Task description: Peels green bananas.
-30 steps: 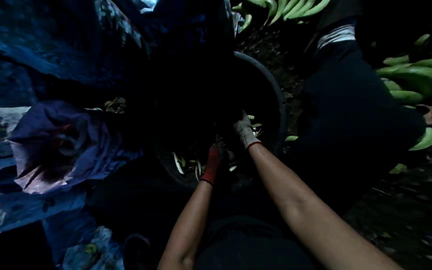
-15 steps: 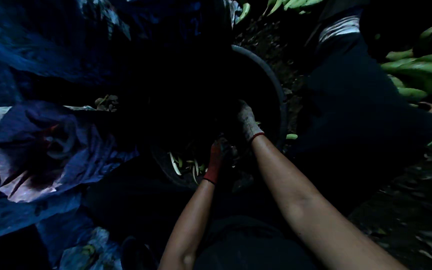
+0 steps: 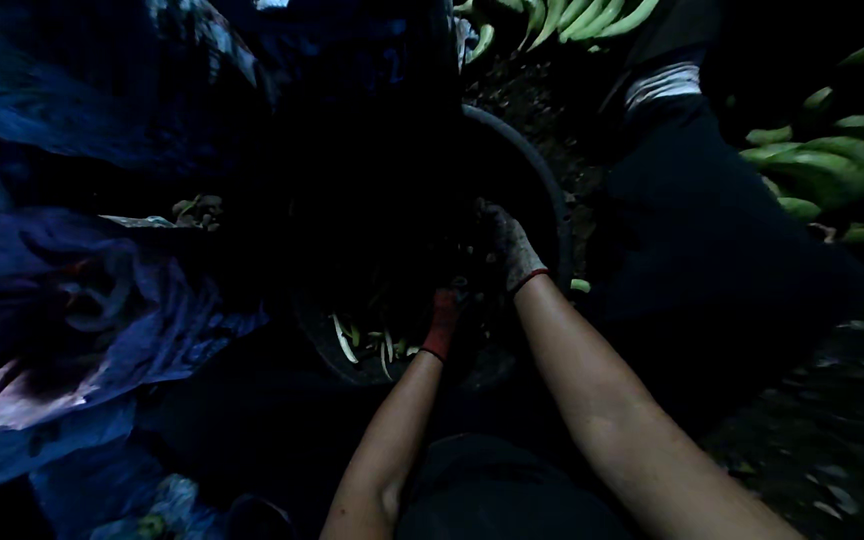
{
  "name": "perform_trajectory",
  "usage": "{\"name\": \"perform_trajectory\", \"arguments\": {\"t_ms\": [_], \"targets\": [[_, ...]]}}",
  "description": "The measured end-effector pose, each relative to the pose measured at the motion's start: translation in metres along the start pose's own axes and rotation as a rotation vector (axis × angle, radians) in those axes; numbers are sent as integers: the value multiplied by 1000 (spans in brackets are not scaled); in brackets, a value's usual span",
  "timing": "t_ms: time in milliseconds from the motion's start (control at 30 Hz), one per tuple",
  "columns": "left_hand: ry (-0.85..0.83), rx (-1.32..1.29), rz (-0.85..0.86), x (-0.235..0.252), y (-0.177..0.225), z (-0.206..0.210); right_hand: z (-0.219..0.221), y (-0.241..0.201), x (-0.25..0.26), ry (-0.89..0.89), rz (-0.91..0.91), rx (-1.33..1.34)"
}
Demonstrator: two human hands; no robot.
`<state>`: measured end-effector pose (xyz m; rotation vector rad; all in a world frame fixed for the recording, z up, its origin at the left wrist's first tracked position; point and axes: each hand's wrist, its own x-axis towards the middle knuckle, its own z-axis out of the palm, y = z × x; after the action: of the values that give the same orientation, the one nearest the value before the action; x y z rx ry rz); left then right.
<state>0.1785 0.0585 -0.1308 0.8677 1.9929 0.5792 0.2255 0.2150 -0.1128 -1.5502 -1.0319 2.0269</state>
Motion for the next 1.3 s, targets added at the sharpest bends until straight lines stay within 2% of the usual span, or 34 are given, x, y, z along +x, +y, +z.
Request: {"name": "perform_trajectory", "arguments": {"t_ms": [67,133,200,300,467,600,900,967,1067,1167,1300], "targets": [[68,-102,-76,-4,2,1,-10,-2,9,-32,47,147],[110,-130,-136,-4,3,-9,-21,-5,17,-60,32,66],[102,45,11,1,-8,-23,-25,-3,14,-41,12,-81],[-2,114,142,4,-2,-48,-20,-1,-5,-9,22,-166],[-81,-12,-22,0,19,-59,-17,7,-8,12,22,-145],[-86,31,1,2,17,-57,-20,9,-4,86,23,-153],[-127,-66,-122,6,8,-54,-21,8,-3,132,-9,-248],[-143,-12,-66,20,4,-47,-22,11,-2,129,-14,-254],[-207,252,156,34,3,-39,-22,15,1,127,-30,-283],[-235,291,182,49,-11,-24,-21,17,4,124,-56,-268],[-218,275,164,37,2,-35,-19,12,2,138,-2,-109]]}}
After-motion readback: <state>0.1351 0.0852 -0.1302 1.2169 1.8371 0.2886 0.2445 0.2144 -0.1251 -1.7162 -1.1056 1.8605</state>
